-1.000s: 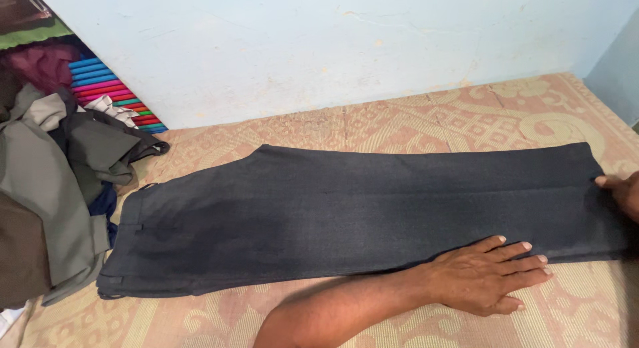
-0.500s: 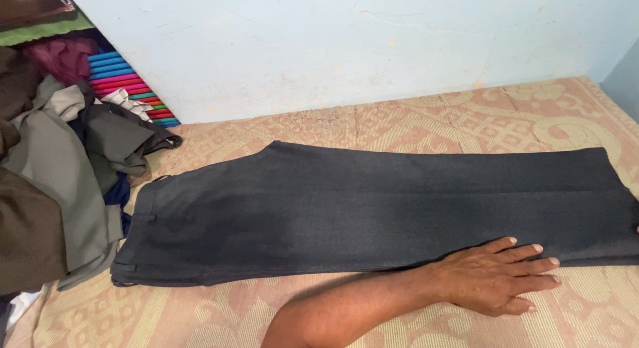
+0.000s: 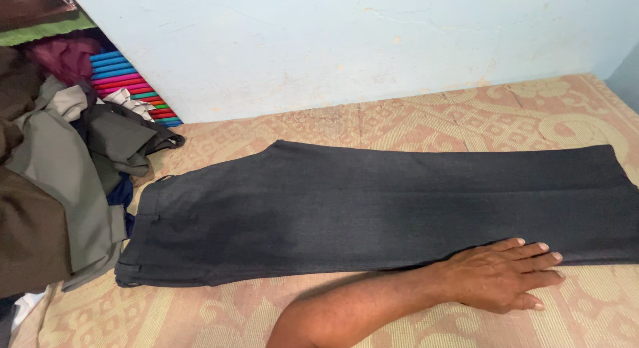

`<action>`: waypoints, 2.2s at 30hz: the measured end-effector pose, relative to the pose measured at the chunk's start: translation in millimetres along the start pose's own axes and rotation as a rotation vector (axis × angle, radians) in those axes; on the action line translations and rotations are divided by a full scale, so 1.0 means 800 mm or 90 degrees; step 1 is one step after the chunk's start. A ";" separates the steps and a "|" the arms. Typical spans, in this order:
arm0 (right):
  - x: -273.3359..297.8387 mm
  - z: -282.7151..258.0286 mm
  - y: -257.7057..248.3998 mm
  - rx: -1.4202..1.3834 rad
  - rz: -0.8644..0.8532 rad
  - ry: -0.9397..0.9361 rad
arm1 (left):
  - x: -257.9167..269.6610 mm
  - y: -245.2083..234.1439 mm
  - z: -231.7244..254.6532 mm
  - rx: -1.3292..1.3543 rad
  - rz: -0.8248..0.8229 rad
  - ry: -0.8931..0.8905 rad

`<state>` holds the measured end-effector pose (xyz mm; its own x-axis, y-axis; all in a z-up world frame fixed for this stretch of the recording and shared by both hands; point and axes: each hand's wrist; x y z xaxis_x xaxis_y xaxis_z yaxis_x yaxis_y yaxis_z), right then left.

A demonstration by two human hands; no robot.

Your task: The person smooths out a pair of dark pants on a bed and folds them into a rectangular shape by hand.

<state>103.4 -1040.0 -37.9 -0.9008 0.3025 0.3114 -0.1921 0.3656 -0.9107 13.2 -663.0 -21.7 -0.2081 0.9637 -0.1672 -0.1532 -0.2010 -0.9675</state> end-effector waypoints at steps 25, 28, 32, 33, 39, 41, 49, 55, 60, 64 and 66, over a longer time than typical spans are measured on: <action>0.045 -0.120 0.045 0.342 -0.244 -0.133 | 0.099 -0.158 -0.147 0.108 -0.216 -0.516; 0.025 -0.110 0.061 0.372 -0.245 -0.131 | 0.148 -0.167 -0.183 0.109 -0.196 -0.529; 0.008 -0.102 0.069 0.369 -0.215 -0.180 | 0.232 -0.189 -0.216 0.099 -0.158 -0.646; 0.017 -0.109 0.067 0.371 -0.198 -0.190 | 0.247 -0.190 -0.212 0.093 -0.148 -0.664; 0.151 -0.255 0.034 0.395 -0.142 -0.180 | 0.295 -0.158 -0.095 0.024 -0.078 -0.455; 0.199 -0.315 0.033 0.375 -0.153 -0.282 | 0.301 -0.154 -0.076 0.027 -0.026 -0.402; 0.277 -0.467 0.065 0.358 -0.258 -0.458 | 0.308 -0.136 -0.080 -0.031 0.046 -0.349; 0.262 -0.473 0.082 0.362 -0.277 -0.413 | 0.308 -0.128 -0.085 -0.023 0.031 -0.350; 0.245 -0.445 0.102 0.314 -0.221 -0.466 | 0.305 -0.120 -0.079 -0.009 0.094 -0.404; 0.237 -0.438 0.109 0.289 -0.204 -0.490 | 0.301 -0.133 -0.071 -0.059 0.068 -0.533; 0.238 -0.439 0.108 0.288 -0.201 -0.496 | 0.296 -0.149 -0.069 -0.016 0.006 -0.600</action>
<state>52.0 -641.9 37.9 -0.7568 -0.4824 0.4411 -0.4557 -0.0944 -0.8851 35.8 -401.0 43.5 -0.9066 0.4205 0.0364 -0.1290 -0.1940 -0.9725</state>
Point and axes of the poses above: each hand's wrist, its own x-axis away from the middle knuckle, its own y-axis out of the palm, z = x × y, and after that the axes turned 5 degrees about -z, right-handed
